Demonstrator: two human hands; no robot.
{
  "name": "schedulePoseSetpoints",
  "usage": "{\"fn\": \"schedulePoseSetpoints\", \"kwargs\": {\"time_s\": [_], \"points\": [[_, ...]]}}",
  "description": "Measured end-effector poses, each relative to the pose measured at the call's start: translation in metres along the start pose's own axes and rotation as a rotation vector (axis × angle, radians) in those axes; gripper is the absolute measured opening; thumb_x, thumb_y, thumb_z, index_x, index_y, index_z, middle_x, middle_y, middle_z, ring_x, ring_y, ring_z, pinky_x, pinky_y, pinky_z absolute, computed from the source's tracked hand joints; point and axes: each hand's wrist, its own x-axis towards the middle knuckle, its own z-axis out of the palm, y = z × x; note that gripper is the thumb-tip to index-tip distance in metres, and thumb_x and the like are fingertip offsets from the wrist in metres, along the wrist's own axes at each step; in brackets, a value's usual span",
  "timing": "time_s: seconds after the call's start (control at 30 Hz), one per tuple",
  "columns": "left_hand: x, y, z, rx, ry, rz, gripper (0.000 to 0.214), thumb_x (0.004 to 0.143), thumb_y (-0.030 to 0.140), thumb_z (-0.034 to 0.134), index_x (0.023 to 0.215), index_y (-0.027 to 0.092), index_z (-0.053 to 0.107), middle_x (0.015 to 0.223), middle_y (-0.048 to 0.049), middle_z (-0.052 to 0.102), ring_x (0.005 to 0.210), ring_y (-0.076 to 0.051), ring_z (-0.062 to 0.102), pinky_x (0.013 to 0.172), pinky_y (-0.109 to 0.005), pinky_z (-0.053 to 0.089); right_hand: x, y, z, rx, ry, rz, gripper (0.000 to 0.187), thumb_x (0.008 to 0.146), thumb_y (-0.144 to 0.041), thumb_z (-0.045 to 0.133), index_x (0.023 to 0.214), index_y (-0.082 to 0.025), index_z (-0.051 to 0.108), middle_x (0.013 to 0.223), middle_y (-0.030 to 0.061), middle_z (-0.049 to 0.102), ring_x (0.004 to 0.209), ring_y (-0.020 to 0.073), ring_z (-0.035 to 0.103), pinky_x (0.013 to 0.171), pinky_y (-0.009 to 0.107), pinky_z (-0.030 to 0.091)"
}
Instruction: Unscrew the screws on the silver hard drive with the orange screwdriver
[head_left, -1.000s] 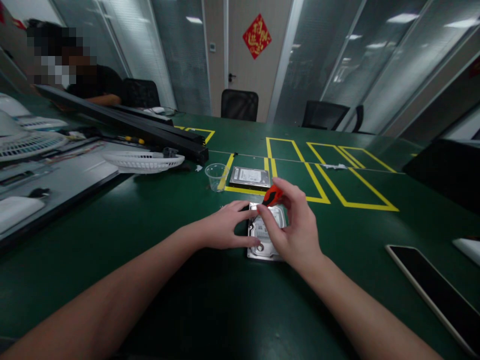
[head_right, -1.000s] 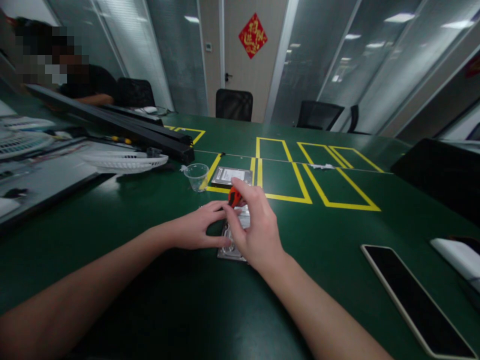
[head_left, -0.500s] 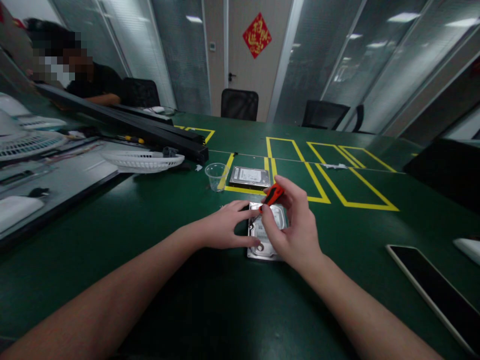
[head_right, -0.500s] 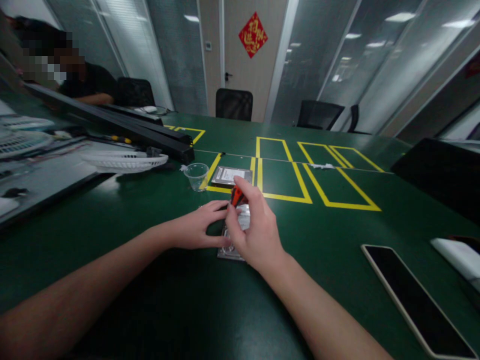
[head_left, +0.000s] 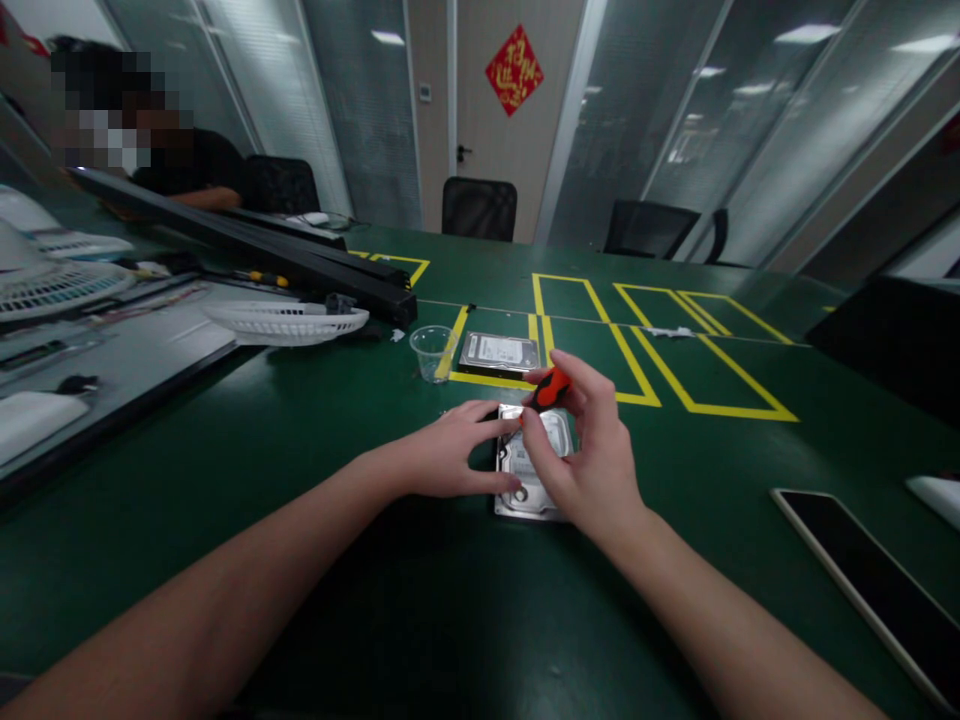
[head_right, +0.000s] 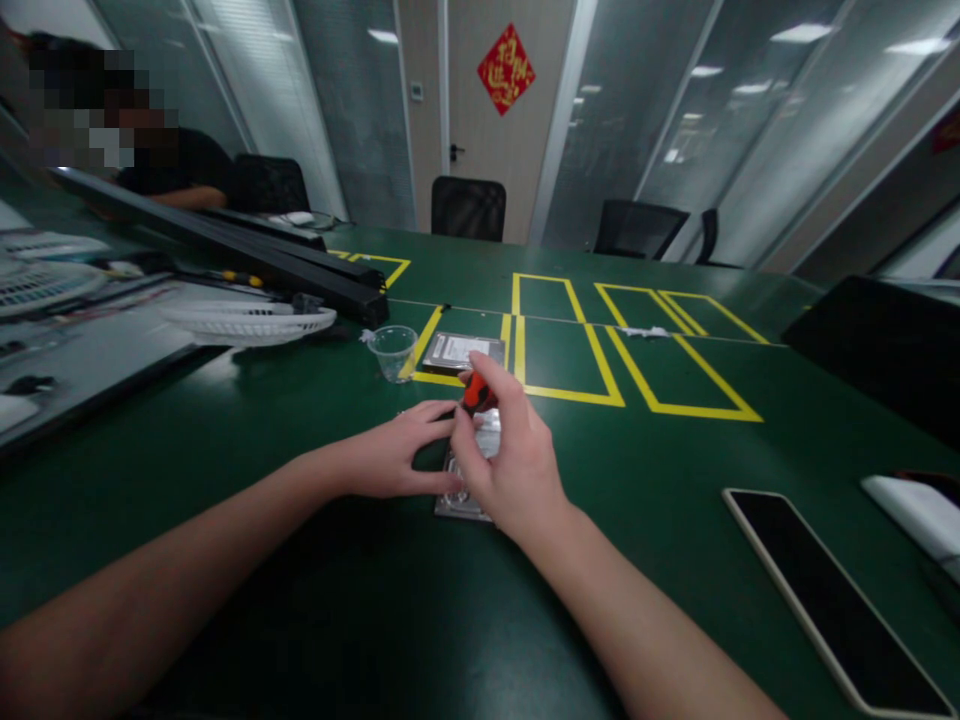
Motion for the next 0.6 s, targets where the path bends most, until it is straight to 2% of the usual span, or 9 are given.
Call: {"fn": "schedulePoseSetpoints", "kwargs": {"time_s": [0.2,0.3,0.43,0.5,0.6], "points": [[-0.0004,0.0011,-0.0006,-0.002,-0.004,0.006,0.078,0.094,0.068,0.080,0.160,0.033,0.059,0.175,-0.0133,0.043,0.162,-0.044,0.040,0.132,-0.065,0.035,0.0056,-0.0021,-0.0034,-0.121,0.019,-0.053,0.060,0.101,-0.017,0.070,0.157,-0.031,0.051,0.126,0.0082,0.070,0.097,0.0225,0.072,0.087,0.044,0.068],[0.0000,0.0016,-0.0008,0.000,-0.010,0.000,0.077,0.093,0.067,0.081,0.159,0.032,0.059,0.176,-0.0138,0.042,0.163,-0.045,0.038,0.132,-0.067,0.034,0.0044,-0.0030,-0.0025,-0.110,0.019,-0.047,0.066,0.101,-0.016,0.068,0.162,-0.031,0.047,0.134,0.0105,0.070,0.105,0.0253,0.074,0.090,0.046,0.069],[0.0004,0.0013,-0.0002,0.014,-0.007,-0.005,0.078,0.094,0.067,0.081,0.160,0.031,0.059,0.176,-0.0147,0.041,0.163,-0.045,0.037,0.132,-0.066,0.034,-0.0006,-0.0013,0.0000,-0.026,-0.007,0.009,0.073,0.101,-0.016,0.066,0.167,-0.030,0.038,0.147,0.0142,0.068,0.118,0.0297,0.076,0.103,0.054,0.067],[0.0003,0.0010,0.0001,0.021,-0.005,0.004,0.079,0.095,0.067,0.080,0.162,0.032,0.057,0.176,-0.0142,0.042,0.163,-0.044,0.038,0.133,-0.065,0.034,-0.0019,-0.0001,0.0003,0.008,-0.020,0.029,0.075,0.101,-0.016,0.066,0.168,-0.031,0.035,0.146,0.0137,0.068,0.114,0.0286,0.077,0.103,0.054,0.066],[0.0000,0.0005,0.0005,0.019,-0.005,0.000,0.082,0.094,0.068,0.080,0.163,0.030,0.056,0.174,-0.0155,0.044,0.162,-0.044,0.039,0.132,-0.065,0.035,-0.0004,0.0005,-0.0009,-0.037,-0.001,-0.003,0.073,0.100,-0.018,0.071,0.165,-0.031,0.041,0.141,0.0122,0.069,0.107,0.0267,0.075,0.095,0.050,0.068]]}}
